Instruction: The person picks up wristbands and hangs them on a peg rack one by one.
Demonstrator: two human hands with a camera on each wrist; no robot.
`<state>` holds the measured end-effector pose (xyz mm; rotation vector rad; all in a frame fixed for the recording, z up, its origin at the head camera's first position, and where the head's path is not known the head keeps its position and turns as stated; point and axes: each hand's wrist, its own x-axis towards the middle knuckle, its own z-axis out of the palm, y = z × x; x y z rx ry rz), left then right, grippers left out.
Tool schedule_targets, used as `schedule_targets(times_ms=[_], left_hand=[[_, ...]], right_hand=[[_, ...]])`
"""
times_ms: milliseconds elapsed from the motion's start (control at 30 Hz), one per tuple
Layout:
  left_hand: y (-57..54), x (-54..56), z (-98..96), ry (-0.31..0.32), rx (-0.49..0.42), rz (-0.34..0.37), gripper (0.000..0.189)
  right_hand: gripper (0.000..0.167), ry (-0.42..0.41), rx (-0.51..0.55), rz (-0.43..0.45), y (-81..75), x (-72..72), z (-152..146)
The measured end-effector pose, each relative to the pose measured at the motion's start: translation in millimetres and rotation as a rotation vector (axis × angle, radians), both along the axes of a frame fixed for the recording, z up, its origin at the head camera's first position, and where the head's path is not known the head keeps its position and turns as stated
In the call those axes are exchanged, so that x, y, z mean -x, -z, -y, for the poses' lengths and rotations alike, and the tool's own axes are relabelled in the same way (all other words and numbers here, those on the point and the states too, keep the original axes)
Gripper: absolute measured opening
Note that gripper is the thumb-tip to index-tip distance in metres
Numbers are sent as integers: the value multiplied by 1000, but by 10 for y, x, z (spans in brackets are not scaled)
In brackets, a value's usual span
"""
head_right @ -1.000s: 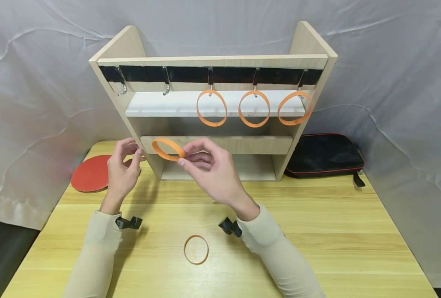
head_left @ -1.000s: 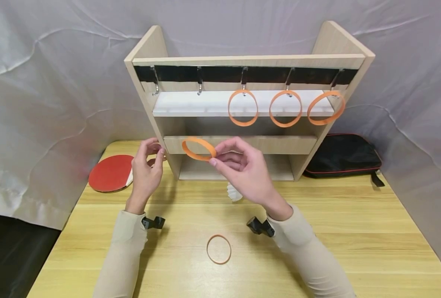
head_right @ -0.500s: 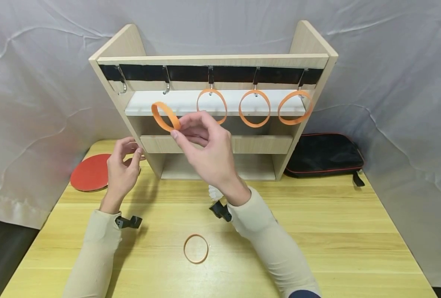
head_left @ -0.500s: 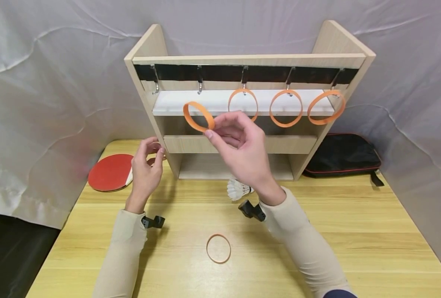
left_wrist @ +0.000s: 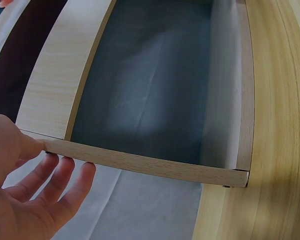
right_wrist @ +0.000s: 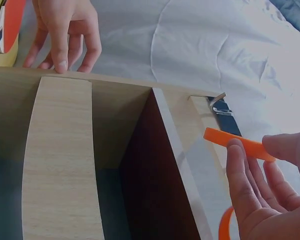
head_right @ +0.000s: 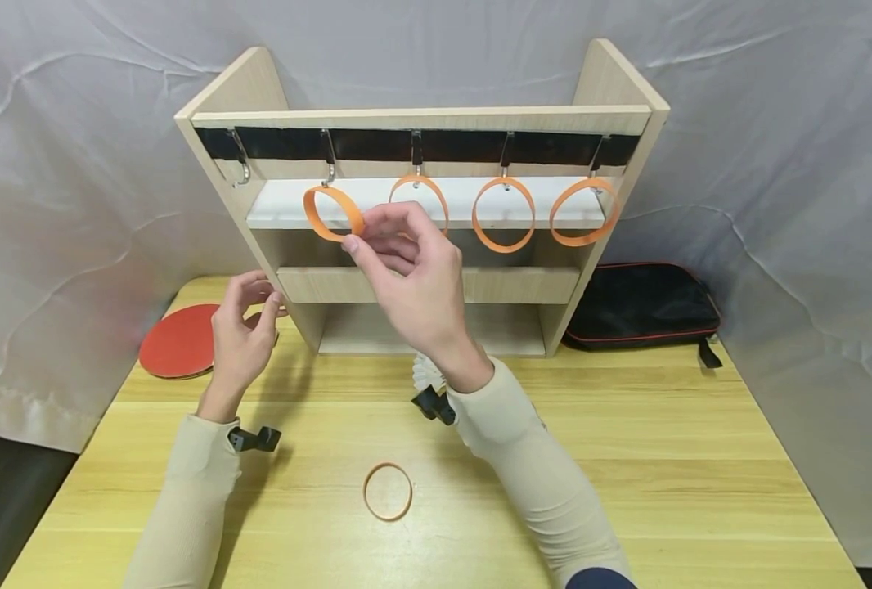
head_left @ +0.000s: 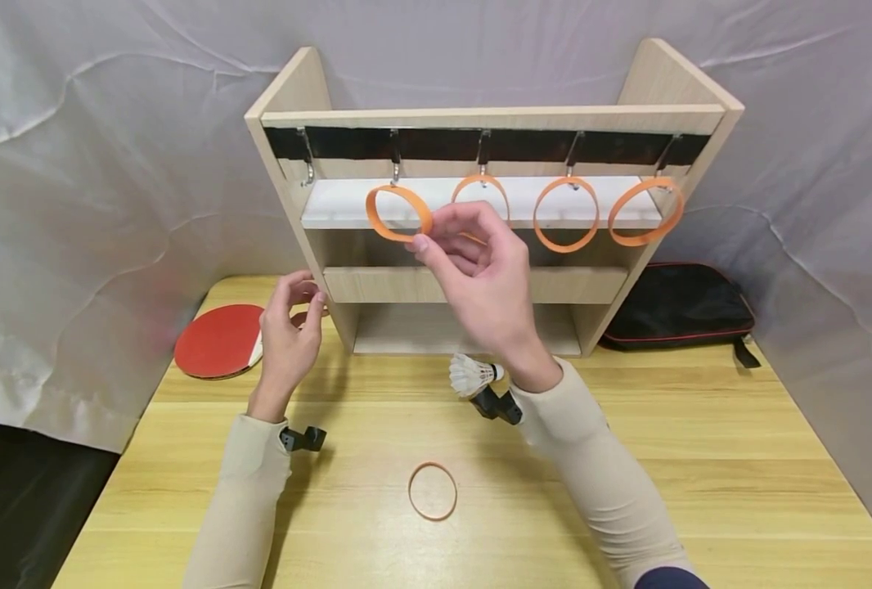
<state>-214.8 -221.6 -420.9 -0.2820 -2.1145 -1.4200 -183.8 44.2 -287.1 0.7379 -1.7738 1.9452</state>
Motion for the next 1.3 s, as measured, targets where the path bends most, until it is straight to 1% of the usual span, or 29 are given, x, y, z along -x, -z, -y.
schedule_targets(times_ms=[200, 333, 467, 600, 933, 1167, 1300], left_hand=[[4, -2, 0, -1, -4, 5, 33], [1, -2, -1, -1, -6, 10, 33], [-4, 1, -2, 4, -9, 14, 33], [-3, 3, 0, 1, -8, 8, 33], [0, 7, 10, 1, 4, -2, 33], [-1, -5, -3, -6, 4, 5, 33], [-4, -7, -11, -7, -1, 6, 33]], right_hand=[[23, -19, 20, -30, -17, -19, 10], [21, -1, 25, -48, -36, -5, 8], [23, 31, 25, -45, -22, 11, -14], [25, 40, 14, -27, 8, 12, -57], [27, 44, -28, -25, 108, -2, -215], [23, 49, -57, 5, 203, -26, -278], [22, 53, -72, 23, 254, -66, -303]])
